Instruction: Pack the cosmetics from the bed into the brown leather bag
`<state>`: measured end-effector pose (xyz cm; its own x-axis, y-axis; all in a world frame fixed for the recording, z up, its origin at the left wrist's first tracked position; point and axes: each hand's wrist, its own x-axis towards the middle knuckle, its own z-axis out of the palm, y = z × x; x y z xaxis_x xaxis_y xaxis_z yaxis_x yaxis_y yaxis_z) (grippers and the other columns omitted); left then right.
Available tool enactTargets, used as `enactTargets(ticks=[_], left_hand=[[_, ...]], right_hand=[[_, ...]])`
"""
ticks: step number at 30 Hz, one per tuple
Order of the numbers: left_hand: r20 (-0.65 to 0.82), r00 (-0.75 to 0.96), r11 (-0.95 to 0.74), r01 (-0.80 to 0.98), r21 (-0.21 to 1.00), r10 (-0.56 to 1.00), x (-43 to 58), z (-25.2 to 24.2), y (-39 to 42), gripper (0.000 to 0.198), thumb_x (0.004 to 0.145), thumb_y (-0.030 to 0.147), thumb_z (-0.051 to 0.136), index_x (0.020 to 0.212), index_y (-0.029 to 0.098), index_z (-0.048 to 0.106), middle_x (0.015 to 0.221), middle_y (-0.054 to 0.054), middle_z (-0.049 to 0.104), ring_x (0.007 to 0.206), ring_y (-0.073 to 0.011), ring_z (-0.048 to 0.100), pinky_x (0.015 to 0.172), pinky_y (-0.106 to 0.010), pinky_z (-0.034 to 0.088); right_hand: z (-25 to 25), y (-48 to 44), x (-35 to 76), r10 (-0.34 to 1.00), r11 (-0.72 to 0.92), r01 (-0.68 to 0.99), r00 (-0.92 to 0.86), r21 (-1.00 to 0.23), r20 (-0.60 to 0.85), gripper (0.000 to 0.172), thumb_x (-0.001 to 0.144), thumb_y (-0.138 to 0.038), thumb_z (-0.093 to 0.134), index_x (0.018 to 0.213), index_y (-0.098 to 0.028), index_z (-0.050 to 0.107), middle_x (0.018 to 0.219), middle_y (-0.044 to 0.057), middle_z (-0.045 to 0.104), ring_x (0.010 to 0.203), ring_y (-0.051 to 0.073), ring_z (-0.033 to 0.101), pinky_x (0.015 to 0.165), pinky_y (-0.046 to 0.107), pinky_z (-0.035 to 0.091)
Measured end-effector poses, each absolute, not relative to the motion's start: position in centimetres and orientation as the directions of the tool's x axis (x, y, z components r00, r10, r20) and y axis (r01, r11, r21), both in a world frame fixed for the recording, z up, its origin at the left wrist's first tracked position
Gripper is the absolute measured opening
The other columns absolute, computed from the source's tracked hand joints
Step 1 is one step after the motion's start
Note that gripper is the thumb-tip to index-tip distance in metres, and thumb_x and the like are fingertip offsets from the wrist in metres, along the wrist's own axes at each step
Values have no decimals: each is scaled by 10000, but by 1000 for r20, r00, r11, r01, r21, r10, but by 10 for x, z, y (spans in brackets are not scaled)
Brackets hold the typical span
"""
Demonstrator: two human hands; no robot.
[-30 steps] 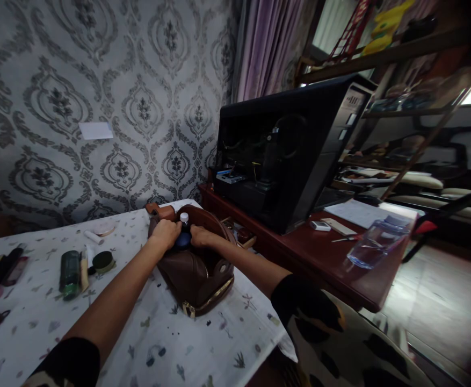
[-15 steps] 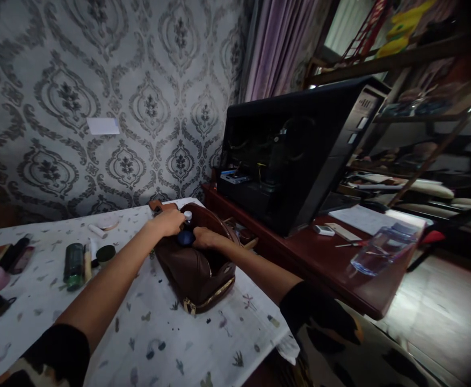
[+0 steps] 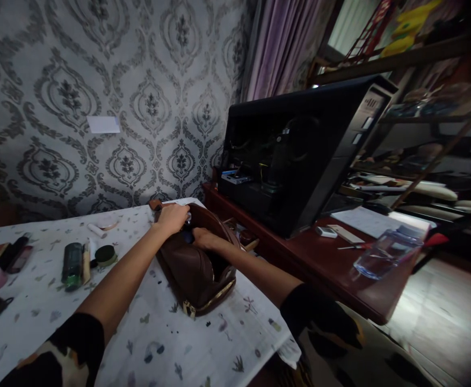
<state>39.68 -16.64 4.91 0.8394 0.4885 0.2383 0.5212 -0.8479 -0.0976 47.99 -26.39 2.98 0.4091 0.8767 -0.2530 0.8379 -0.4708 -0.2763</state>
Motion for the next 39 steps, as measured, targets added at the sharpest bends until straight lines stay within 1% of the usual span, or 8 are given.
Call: enactTargets(ticks=[4, 11, 19, 24, 27, 31, 34, 39], left_hand=[[253, 814, -825, 558, -91, 523, 400, 48, -167, 249, 961, 295, 500, 1085, 181, 684, 1081, -153, 728, 1058, -298, 687, 846, -359, 535], [266, 809, -829, 556, -62, 524, 403, 44, -166, 279, 958, 255, 483, 1080, 113, 690, 1055, -204, 725, 1043, -334, 691, 850, -407, 543], [303, 816, -860, 510, 20, 491, 397, 45, -165, 214, 928, 231, 549, 1062, 124, 678, 1023, -160, 731, 991, -291, 706, 835, -362, 551], [441, 808, -914, 398, 80, 390, 367, 44, -173, 237, 979, 229, 462, 1160, 184, 607, 1122, -75, 701, 1093, -202, 645, 950, -310, 503], [515, 782, -931, 352, 98, 350, 334, 34, -182, 261, 993, 202, 417, 1210, 182, 561, 1265, -75, 629, 1199, -175, 567, 1042, -294, 443], [553, 747, -920, 381, 96, 368, 280, 8, -182, 279, 987, 228, 435, 1240, 185, 545, 1347, -115, 573, 1304, -225, 490, 1095, -391, 403], [461, 729, -834, 550, 45, 506, 239, -13, -169, 302, 986, 241, 447, 1273, 195, 530, 1443, -122, 512, 1405, -243, 389, 1164, -480, 300], [368, 597, -663, 746, 72, 712, 181, -37, -142, 411, 987, 291, 449, 1382, 174, 459, 1548, -176, 381, 1471, -307, 279, 1154, -615, 230]], right_hand=[[29, -262, 480, 866, -462, 854, 378, -237, -326, 276, 877, -295, 703, 1098, -134, 667, 1169, 95, 688, 1088, 227, 659, 904, 401, 546], [30, -264, 480, 867, -461, 850, 370, -254, -336, 253, 881, -276, 692, 1094, -143, 659, 1157, 85, 680, 1077, 231, 653, 887, 379, 540], [24, -262, 491, 915, -386, 862, 311, -328, -258, 588, 740, -152, 734, 1291, -69, 547, 1297, 222, 624, 1201, 316, 603, 850, 286, 494], [19, -256, 497, 932, -350, 870, 289, -346, -217, 544, 712, -155, 741, 1233, -83, 601, 1261, 211, 650, 1148, 301, 636, 843, 280, 498], [19, -256, 498, 939, -335, 871, 281, -358, -197, 387, 725, -200, 729, 1096, -98, 684, 1157, 181, 704, 1044, 288, 679, 782, 275, 510], [22, -259, 500, 944, -323, 871, 270, -370, -188, 260, 750, -258, 699, 959, -107, 735, 999, 151, 748, 935, 279, 707, 719, 281, 511], [26, -259, 503, 956, -290, 882, 253, -371, -146, 217, 771, -240, 652, 927, -127, 752, 962, 131, 755, 935, 273, 709, 732, 283, 511], [41, -256, 507, 975, -214, 912, 222, -350, -17, 300, 805, -122, 510, 974, -152, 757, 1043, 122, 748, 1043, 267, 678, 918, 338, 478]])
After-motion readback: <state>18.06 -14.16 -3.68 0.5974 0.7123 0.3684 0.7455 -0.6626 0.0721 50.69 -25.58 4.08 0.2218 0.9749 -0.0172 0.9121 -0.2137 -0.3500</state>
